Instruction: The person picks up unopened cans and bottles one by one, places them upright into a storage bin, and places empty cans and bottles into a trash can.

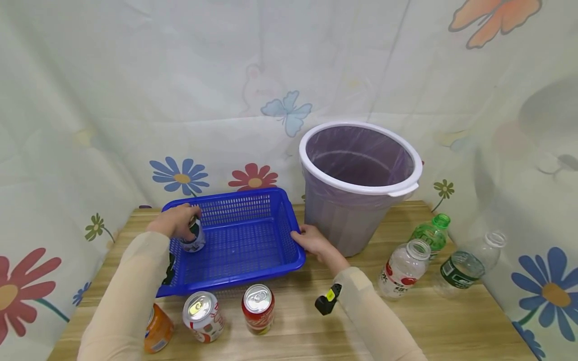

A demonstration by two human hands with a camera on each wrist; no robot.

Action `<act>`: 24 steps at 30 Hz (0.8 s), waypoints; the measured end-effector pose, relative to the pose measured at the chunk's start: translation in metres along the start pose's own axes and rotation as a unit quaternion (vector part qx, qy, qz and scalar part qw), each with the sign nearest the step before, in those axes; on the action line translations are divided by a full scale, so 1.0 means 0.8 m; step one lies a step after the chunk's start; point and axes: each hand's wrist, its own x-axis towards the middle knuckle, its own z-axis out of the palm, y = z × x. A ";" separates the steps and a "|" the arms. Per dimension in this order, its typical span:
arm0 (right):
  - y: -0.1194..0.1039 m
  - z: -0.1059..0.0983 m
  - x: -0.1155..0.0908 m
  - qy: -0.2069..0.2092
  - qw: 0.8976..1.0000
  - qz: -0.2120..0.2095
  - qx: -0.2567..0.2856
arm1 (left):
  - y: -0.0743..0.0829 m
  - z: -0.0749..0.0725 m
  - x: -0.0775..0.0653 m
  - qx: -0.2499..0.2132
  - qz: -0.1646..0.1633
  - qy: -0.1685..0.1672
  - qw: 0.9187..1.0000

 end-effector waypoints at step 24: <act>-0.002 -0.001 -0.001 -0.003 1.000 0.000 -0.001 | -0.013 0.003 0.009 0.003 -0.002 0.021 1.000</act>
